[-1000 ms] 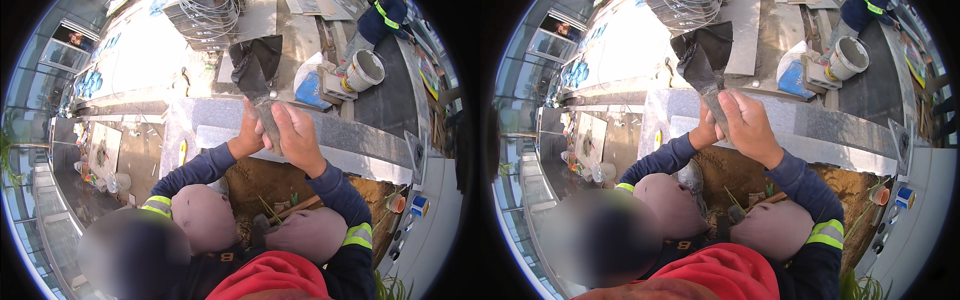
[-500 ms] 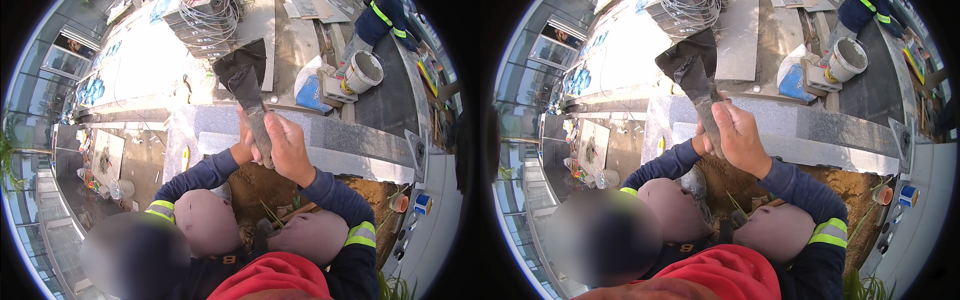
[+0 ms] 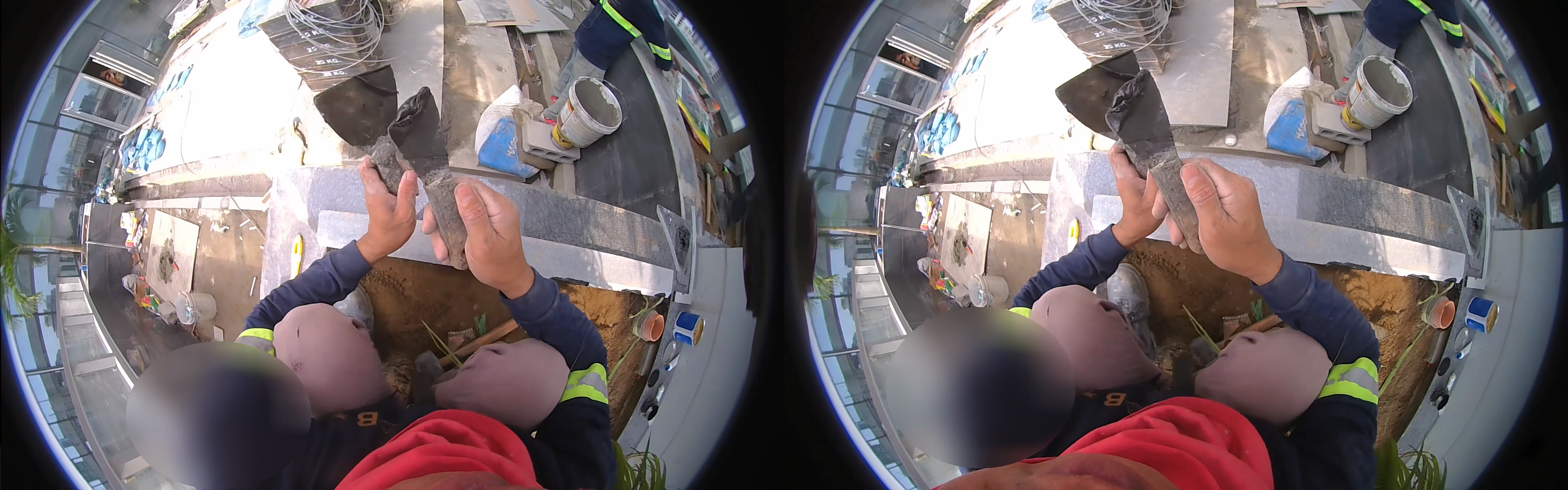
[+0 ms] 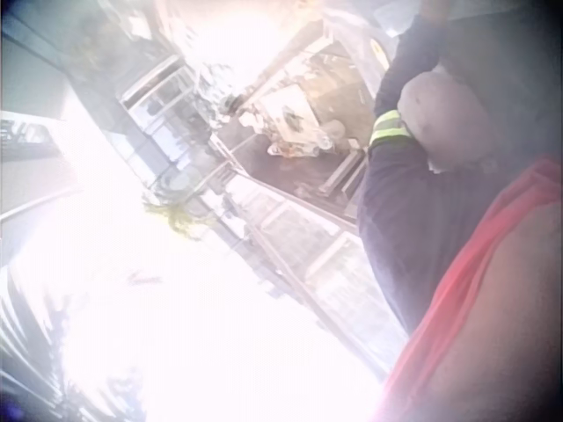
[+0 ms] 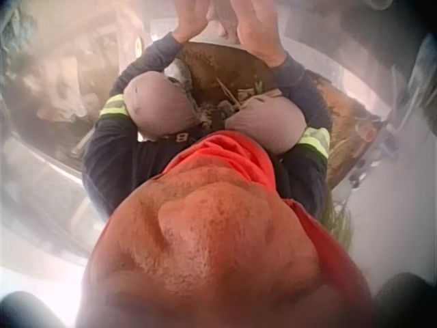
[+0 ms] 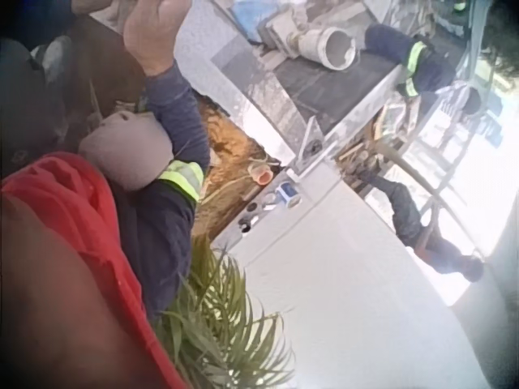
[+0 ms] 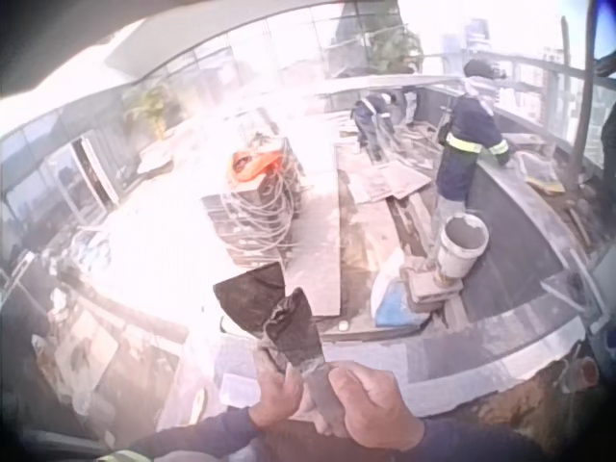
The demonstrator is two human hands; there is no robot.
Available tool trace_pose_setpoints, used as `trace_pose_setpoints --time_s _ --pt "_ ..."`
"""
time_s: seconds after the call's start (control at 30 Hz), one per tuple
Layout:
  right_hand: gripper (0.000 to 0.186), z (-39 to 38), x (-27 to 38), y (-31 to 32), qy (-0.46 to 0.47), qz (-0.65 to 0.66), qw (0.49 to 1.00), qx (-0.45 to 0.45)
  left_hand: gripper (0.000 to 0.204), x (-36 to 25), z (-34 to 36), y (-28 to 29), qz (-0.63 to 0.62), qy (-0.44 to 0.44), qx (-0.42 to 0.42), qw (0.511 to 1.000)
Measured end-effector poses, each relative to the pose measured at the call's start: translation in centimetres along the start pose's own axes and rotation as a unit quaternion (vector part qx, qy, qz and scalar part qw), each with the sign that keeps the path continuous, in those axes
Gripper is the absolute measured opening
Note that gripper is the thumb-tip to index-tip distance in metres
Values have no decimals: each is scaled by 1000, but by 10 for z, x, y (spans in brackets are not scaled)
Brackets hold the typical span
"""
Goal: The person applies mortar to the edge of a curved stone structure using a trowel and a smaller tool. They spread and smooth the mortar along the joint, occasionally scraping excess material.
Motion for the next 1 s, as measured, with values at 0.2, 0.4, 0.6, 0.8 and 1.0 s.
trace_pose_setpoints --time_s 0.2,0.4,0.6,0.8,1.0 --pt "42 4 -27 -12 -72 54 994 -57 47 -14 -4 4 -66 -5 -22 998" --pt "45 8 -27 -4 -56 47 995 -61 36 -16 -16 7 121 -185 -13 975" --pt "48 15 -16 9 -27 21 999 -40 39 -14 -16 -1 95 -183 3 979" --pt "49 15 12 -19 57 -86 991 79 51 81 -28 -7 -26 -2 194 981" --pt "48 -18 2 11 -27 -136 984 111 50 117 -8 100 30 158 -91 983"
Point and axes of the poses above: each hand's wrist, its own z-axis towards the middle knuckle, its own y-axis out of the back of the hand, x = y × z, the point moved 5 cm from there along z, towards the middle knuckle, and after that the axes turned 15 degrees about y, right-handed, at the moved point
